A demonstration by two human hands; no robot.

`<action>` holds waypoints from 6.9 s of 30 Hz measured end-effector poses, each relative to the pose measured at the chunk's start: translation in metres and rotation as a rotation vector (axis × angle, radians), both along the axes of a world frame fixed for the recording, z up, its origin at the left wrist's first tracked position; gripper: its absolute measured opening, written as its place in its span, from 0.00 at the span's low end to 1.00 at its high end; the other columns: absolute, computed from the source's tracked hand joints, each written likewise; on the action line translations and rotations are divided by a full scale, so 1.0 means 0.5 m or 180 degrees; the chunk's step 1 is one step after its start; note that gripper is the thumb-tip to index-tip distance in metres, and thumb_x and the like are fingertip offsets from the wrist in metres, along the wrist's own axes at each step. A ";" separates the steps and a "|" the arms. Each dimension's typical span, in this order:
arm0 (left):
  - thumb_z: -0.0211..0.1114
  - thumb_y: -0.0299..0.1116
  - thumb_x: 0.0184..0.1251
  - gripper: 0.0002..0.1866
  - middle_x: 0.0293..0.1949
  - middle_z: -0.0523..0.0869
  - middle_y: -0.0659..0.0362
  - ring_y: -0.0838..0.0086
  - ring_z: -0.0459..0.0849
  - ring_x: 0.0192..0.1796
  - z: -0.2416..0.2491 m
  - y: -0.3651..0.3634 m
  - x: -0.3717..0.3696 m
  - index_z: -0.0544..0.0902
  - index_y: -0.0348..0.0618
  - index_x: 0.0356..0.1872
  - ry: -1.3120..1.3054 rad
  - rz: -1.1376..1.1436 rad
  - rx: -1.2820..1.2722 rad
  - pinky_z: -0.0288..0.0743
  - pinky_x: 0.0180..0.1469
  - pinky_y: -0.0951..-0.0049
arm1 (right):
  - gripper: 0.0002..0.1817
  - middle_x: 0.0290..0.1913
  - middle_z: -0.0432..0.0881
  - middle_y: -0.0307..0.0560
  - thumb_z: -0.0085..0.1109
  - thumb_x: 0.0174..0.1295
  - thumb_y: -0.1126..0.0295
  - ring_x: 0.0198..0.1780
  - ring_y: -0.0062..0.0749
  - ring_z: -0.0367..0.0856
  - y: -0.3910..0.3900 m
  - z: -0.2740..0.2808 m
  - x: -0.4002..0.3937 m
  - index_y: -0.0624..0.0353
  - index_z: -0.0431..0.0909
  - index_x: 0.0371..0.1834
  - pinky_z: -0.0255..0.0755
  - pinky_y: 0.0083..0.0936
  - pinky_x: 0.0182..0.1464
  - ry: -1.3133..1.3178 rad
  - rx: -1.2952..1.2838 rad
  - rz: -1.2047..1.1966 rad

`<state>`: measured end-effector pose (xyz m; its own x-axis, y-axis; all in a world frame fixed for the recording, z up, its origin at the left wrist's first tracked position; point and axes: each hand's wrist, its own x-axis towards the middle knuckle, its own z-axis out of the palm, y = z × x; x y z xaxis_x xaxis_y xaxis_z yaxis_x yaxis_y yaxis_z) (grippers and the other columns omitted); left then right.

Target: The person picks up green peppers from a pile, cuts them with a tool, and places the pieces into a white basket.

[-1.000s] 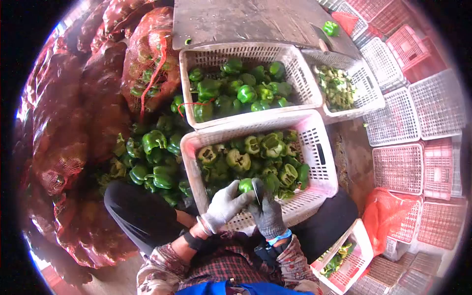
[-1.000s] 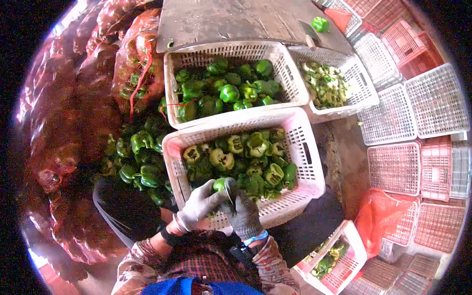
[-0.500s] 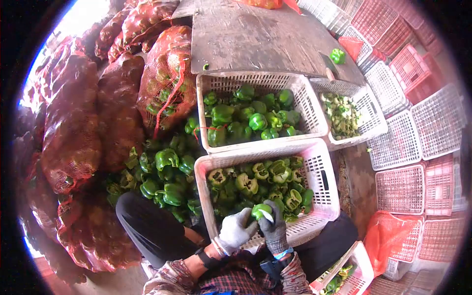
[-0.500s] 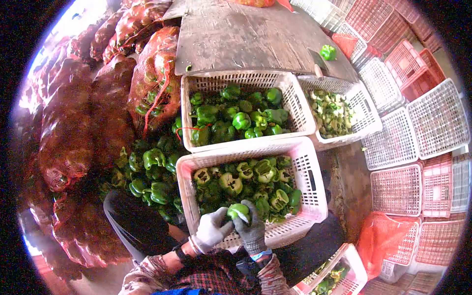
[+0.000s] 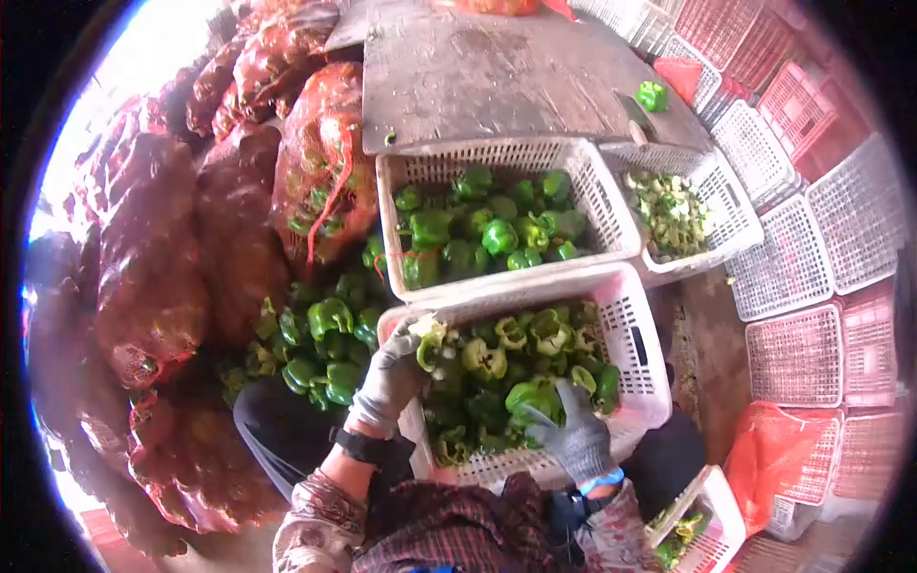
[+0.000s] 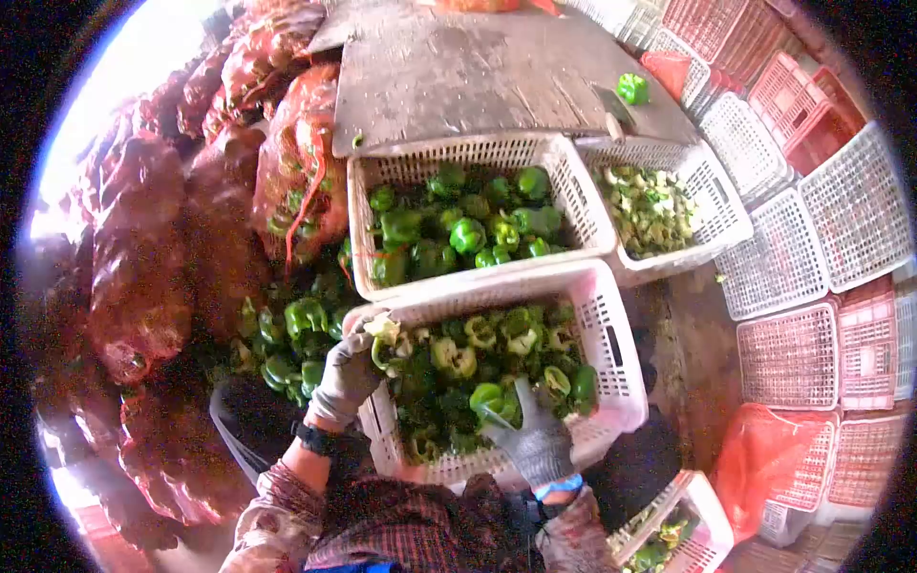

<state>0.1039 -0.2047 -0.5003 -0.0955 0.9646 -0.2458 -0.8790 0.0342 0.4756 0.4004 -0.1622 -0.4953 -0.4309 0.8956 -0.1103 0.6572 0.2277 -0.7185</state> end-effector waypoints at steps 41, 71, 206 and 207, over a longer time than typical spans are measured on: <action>0.57 0.28 0.64 0.12 0.25 0.81 0.61 0.83 0.74 0.22 0.009 0.547 -0.006 0.82 0.38 0.46 0.3634 0.0178 -0.0489 0.68 0.25 0.80 | 0.16 0.33 0.83 0.55 0.65 0.55 0.62 0.36 0.51 0.82 0.102 0.060 0.172 0.61 0.80 0.42 0.76 0.42 0.40 -0.0679 0.0055 -0.0232; 0.55 0.57 0.71 0.36 0.61 0.75 0.57 0.72 0.72 0.62 0.041 -0.033 0.181 0.62 0.42 0.70 0.2927 -0.0168 -0.0278 0.66 0.64 0.68 | 0.30 0.57 0.79 0.51 0.66 0.59 0.69 0.53 0.34 0.80 0.024 0.020 -0.139 0.60 0.67 0.65 0.74 0.29 0.54 0.1643 -0.0379 0.0178; 0.46 0.57 0.75 0.30 0.44 0.83 0.58 0.72 0.81 0.46 0.058 -0.004 0.095 0.77 0.38 0.54 0.0717 0.0222 -0.0307 0.72 0.55 0.69 | 0.10 0.34 0.85 0.51 0.55 0.67 0.64 0.36 0.46 0.85 -0.004 0.126 -0.163 0.58 0.82 0.39 0.77 0.35 0.38 0.0245 0.0417 0.0899; 0.46 0.56 0.75 0.29 0.43 0.83 0.58 0.73 0.80 0.45 0.057 -0.023 0.097 0.77 0.38 0.54 0.1182 0.0261 -0.0250 0.72 0.56 0.70 | 0.10 0.34 0.85 0.51 0.55 0.67 0.64 0.36 0.47 0.85 -0.019 0.135 -0.165 0.58 0.82 0.38 0.77 0.35 0.38 0.0231 0.0351 0.1017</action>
<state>0.1526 -0.2164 -0.4716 -0.2678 0.9297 -0.2528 -0.6487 0.0200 0.7608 0.3179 -0.1715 -0.4279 -0.6947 0.7190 0.0207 0.4884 0.4926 -0.7203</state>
